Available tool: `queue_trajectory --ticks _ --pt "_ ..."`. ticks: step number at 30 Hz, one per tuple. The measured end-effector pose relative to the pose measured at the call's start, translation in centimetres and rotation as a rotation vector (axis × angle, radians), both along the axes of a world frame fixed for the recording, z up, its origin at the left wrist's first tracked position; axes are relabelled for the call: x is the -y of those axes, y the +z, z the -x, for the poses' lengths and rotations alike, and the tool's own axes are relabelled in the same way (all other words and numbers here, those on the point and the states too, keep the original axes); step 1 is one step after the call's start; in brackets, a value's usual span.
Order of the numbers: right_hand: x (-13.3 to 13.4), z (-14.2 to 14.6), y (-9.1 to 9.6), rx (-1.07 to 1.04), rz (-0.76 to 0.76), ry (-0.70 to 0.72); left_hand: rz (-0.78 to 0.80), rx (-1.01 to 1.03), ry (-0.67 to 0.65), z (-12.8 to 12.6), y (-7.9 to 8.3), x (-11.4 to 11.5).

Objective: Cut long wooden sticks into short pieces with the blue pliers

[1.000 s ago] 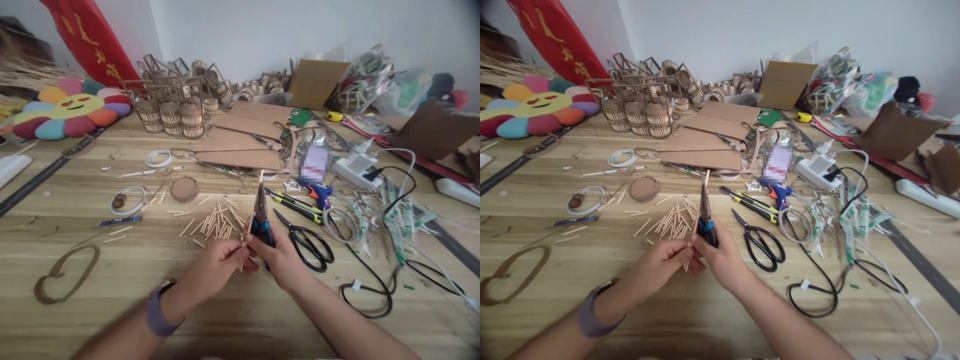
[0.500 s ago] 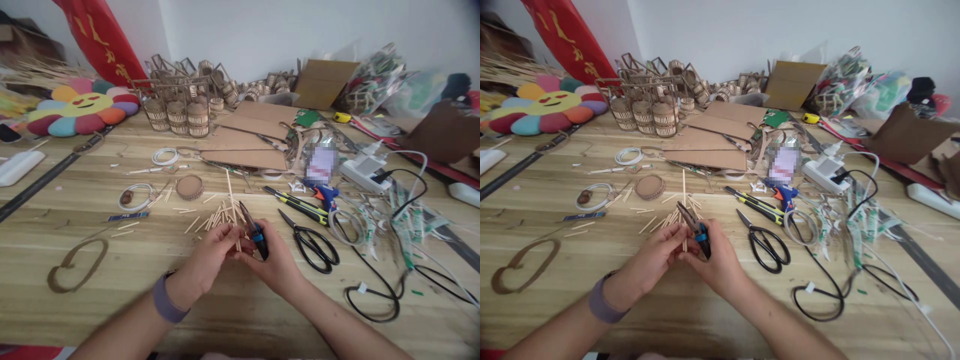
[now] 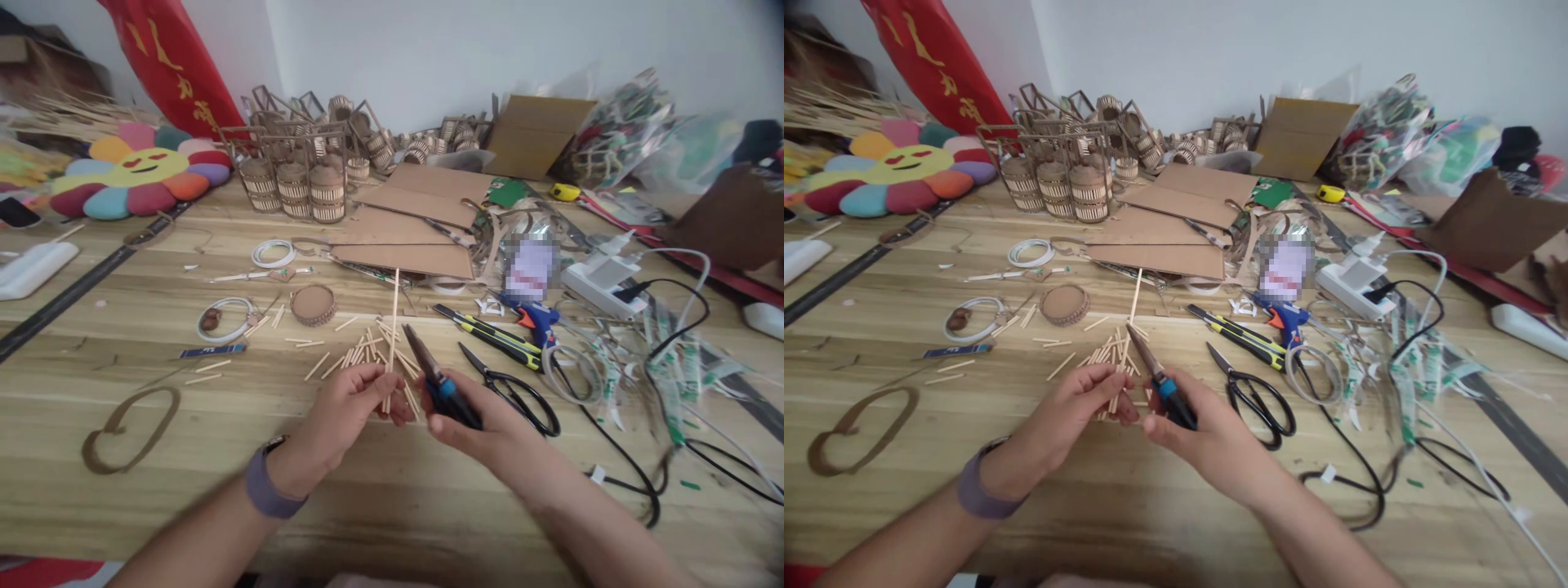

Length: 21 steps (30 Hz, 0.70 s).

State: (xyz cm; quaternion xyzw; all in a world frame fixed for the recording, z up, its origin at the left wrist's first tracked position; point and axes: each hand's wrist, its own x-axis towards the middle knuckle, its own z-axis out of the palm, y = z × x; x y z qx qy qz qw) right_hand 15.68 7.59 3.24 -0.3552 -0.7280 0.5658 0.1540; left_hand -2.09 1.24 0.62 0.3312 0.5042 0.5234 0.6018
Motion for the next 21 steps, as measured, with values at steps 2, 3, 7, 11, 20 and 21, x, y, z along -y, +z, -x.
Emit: queue_trajectory --ticks 2,3,7,11,20,21 --pt "-0.4 -1.8 0.9 0.065 0.143 0.057 0.005 -0.015 0.004 0.2 0.3 0.0" --pt "-0.5 -2.6 1.2 0.099 0.216 0.079 0.008 -0.019 0.002 0.2 0.5 0.0" --pt "-0.9 -4.5 1.7 0.209 0.420 0.117 0.027 -0.040 -0.079 0.2 0.7 0.1" --pt "-0.9 -3.9 1.7 0.214 0.471 0.153 0.049 -0.076 -0.191 -0.1 0.5 0.4" --pt "-1.0 -1.5 1.8 0.167 0.509 0.197 0.110 0.005 -0.257 -0.5 0.5 0.4" --pt "-1.0 -1.3 1.9 0.150 0.504 0.211 0.110 0.010 -0.259 -0.5 0.4 0.4"
